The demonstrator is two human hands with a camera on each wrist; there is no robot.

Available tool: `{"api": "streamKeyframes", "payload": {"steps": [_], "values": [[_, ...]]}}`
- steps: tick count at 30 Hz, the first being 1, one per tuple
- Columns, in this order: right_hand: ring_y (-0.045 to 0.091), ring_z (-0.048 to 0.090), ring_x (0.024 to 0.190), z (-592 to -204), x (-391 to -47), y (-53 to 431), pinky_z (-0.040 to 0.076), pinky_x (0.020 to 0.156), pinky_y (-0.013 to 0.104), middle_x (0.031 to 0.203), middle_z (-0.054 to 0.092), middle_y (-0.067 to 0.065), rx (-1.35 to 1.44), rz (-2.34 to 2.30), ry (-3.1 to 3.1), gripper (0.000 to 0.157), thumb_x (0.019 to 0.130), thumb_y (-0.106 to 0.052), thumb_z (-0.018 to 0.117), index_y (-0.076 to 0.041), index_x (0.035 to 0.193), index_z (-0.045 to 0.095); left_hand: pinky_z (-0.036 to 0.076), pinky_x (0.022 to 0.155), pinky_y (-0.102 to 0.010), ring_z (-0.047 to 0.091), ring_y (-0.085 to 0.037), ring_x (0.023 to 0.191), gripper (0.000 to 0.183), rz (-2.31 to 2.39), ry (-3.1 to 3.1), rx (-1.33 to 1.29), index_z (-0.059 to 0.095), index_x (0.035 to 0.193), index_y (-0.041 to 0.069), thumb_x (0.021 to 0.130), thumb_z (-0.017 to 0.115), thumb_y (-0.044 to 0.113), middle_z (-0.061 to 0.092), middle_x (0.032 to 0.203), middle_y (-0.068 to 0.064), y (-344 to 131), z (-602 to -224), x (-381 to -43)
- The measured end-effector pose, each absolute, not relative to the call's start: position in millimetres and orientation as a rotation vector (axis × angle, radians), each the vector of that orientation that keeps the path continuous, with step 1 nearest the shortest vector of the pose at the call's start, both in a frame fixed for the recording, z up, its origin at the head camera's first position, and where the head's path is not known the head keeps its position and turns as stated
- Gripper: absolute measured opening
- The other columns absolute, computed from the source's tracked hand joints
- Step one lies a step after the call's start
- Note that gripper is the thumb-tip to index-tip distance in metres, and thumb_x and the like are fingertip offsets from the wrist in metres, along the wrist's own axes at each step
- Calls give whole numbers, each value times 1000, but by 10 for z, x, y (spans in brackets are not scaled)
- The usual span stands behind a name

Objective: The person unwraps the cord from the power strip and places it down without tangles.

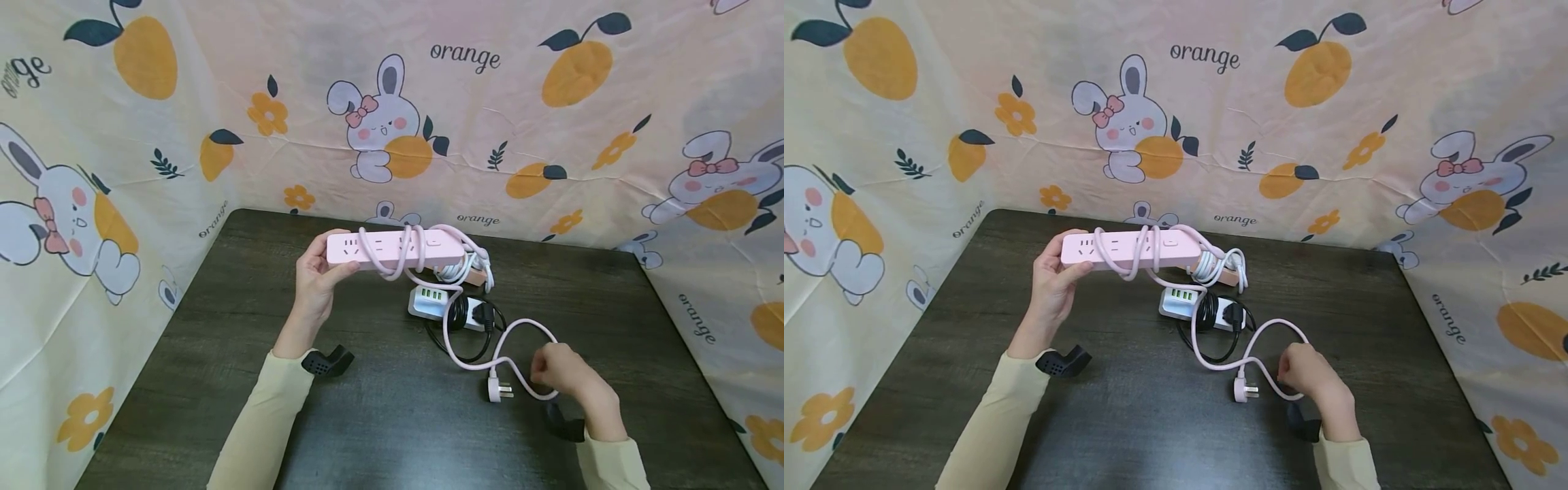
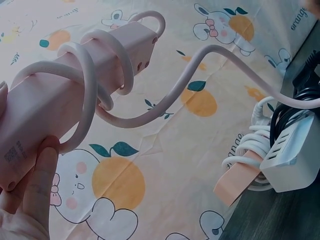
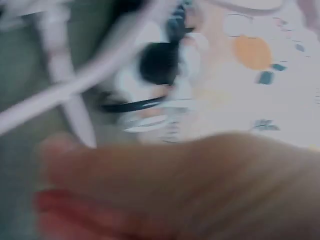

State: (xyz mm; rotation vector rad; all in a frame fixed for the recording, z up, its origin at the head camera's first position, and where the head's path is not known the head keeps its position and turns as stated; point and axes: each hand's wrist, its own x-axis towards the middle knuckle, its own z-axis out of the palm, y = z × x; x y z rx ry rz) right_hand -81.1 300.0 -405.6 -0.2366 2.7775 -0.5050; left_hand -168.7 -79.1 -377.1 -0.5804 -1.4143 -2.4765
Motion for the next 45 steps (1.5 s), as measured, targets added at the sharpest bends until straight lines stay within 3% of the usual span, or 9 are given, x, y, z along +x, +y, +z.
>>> {"api": "streamKeyframes", "payload": {"steps": [3,12,17,22,28,34,37,42,45], "values": [[13,53,60,-3892,-937,2859,45,53,32,68,60,0,-348,-558,2911,6,79,-5,71,-3,78,66,52,76,-21,58,-13,92,40,-2492,-1393,-577,63,108,11,73,77,-2,63,102,-3,-779,-3770,-1691],[27,60,99,-3727,-1260,2240,49,79,45,107,63,13,-881,-1007,3043,34,82,-7,70,0,114,61,52,76,-21,58,-13,92,40,-2498,-1400,-570,63,107,12,73,75,-6,63,102,-3,-755,-3751,-1689],[20,56,102,-3745,-1396,2026,47,82,41,105,65,7,-1002,-1163,2945,25,85,-6,67,-4,110,65,51,76,-21,58,-14,93,41,-2497,-1416,-566,63,107,11,72,72,-10,62,103,-3,-756,-3744,-1681],[13,53,84,-3769,-1457,1950,47,70,33,87,64,3,-891,-1362,2789,10,90,-3,60,-2,95,69,51,76,-21,58,-14,93,41,-2500,-1426,-573,63,107,11,73,71,-10,62,103,-3,-760,-3747,-1676],[8,53,81,-3756,-1467,1979,47,69,20,87,62,11,-752,-1640,2651,12,90,4,55,8,93,66,52,78,-22,58,-14,94,41,-2513,-1431,-589,62,109,9,73,73,-8,61,104,-4,-780,-3752,-1677],[8,58,74,-3718,-1471,2010,50,67,18,83,64,1,-605,-1944,2601,13,89,10,52,17,96,60,52,80,-23,59,-14,94,41,-2536,-1437,-645,62,109,11,73,78,1,60,105,-4,-811,-3753,-1680],[9,57,72,-3705,-1461,2028,50,66,18,80,63,-4,-589,-2075,2598,12,89,11,53,9,92,64,52,79,-23,59,-14,94,41,-2540,-1442,-670,61,109,11,73,79,4,60,104,-4,-826,-3758,-1684],[10,57,73,-3689,-1458,2053,49,67,19,79,66,-2,-565,-2266,2557,31,90,10,53,-17,91,68,52,78,-22,59,-13,92,41,-2543,-1463,-700,62,109,12,72,80,7,61,103,-3,-846,-3773,-1688],[10,58,71,-3666,-1462,2069,48,65,18,81,66,-2,-569,-2345,2542,27,90,9,53,-12,92,69,52,78,-23,60,-13,92,41,-2537,-1474,-720,62,109,13,72,79,6,61,103,-3,-856,-3777,-1692]]}}
